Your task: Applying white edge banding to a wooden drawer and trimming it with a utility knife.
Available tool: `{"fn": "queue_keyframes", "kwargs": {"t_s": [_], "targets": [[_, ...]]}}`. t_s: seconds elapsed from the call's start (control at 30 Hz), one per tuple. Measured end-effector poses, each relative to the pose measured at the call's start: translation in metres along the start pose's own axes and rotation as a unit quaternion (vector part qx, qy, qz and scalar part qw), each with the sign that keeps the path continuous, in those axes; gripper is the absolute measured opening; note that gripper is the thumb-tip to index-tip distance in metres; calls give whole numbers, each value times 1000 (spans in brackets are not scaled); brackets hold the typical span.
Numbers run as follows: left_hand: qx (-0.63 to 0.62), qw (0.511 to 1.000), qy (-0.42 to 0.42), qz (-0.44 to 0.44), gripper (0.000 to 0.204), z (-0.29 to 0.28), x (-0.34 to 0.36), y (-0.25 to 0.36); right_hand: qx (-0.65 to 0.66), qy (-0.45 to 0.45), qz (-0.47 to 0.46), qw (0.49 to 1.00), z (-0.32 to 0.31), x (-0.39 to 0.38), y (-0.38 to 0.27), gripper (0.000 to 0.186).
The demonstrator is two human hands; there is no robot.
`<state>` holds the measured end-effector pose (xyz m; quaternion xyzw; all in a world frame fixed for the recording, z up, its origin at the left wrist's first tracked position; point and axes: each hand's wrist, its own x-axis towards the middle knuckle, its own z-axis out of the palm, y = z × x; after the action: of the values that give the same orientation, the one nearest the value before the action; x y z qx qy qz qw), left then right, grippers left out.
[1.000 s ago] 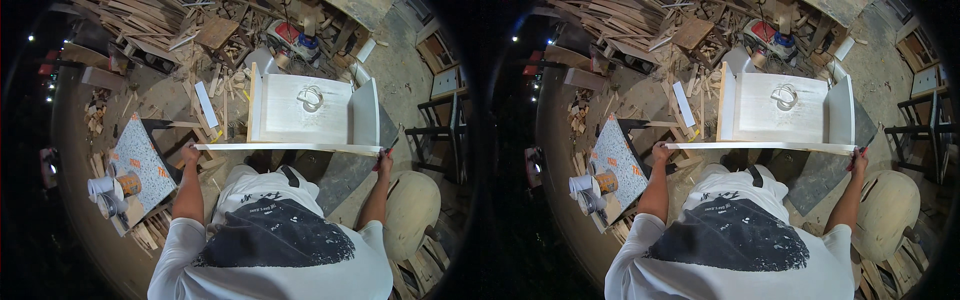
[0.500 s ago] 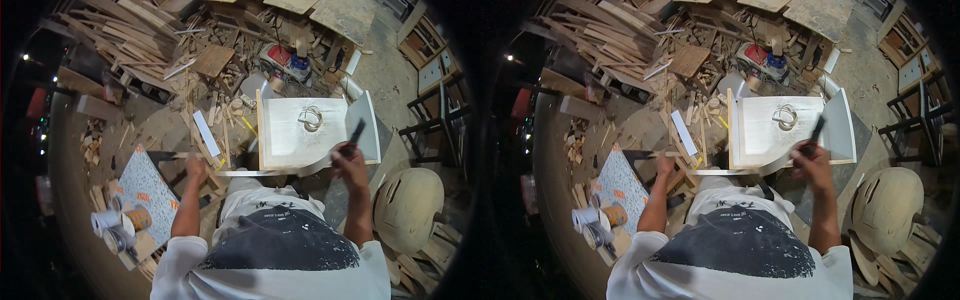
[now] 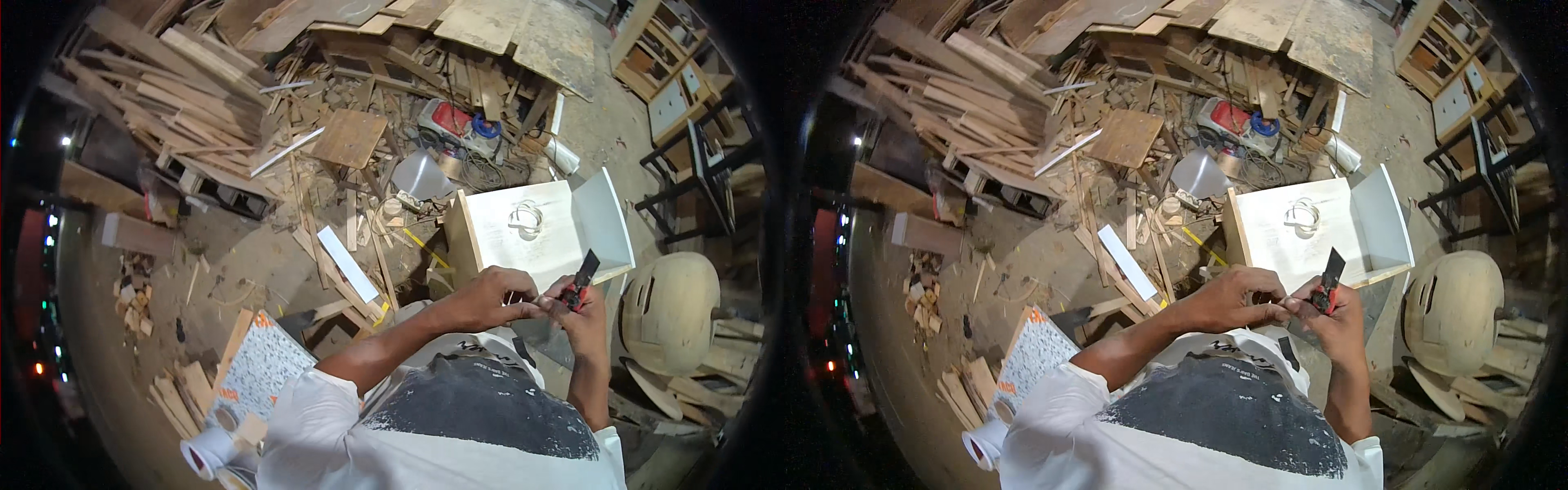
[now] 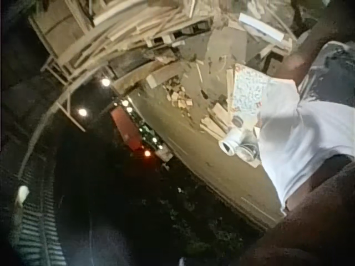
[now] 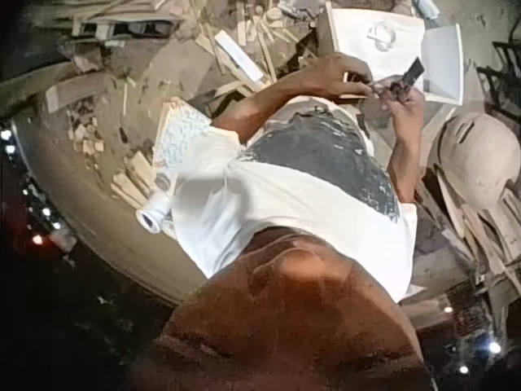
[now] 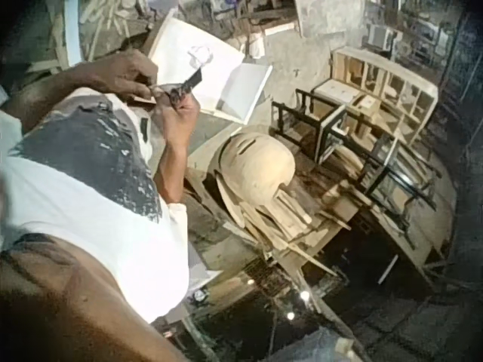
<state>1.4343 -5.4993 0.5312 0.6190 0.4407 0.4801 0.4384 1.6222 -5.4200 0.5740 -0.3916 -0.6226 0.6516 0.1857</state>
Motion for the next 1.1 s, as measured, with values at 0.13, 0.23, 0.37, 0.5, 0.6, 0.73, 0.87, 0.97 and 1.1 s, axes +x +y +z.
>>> {"fn": "queue_keyframes", "kwargs": {"t_s": [0.13, 0.23, 0.37, 0.5, 0.6, 0.73, 0.87, 0.97, 1.1], "targets": [[-41, 997, -43, -53, 24, -3, 15, 10, 104, 100, -22, 989, 3, -6, 8, 13], [-99, 992, -2, -76, 19, 9, 24, 19, 148, 94, -60, 983, 5, -9, 23, 32], [-123, 981, 73, -131, 13, 33, 50, 10, 175, 130, 0, 976, -4, -14, 57, 40], [-144, 972, 52, -180, 16, 51, 69, 4, 209, 115, -23, 971, -23, -23, 61, 17], [-156, 966, 57, -198, 18, 61, 88, 9, 185, 125, -29, 974, -25, -30, 81, 19], [-208, 962, 89, -153, 17, 47, 127, -19, 168, 135, 22, 976, -34, -37, 103, 19], [-283, 939, 94, -171, 15, 3, 183, -58, 27, 204, 27, 978, -14, -44, 127, 14], [-335, 928, 84, -142, 14, -41, 225, -98, -35, 244, 62, 967, 9, -63, 137, 27], [-329, 921, 105, -178, 14, -100, 263, -168, -52, 245, 148, 957, 39, -88, 139, 24]]}}
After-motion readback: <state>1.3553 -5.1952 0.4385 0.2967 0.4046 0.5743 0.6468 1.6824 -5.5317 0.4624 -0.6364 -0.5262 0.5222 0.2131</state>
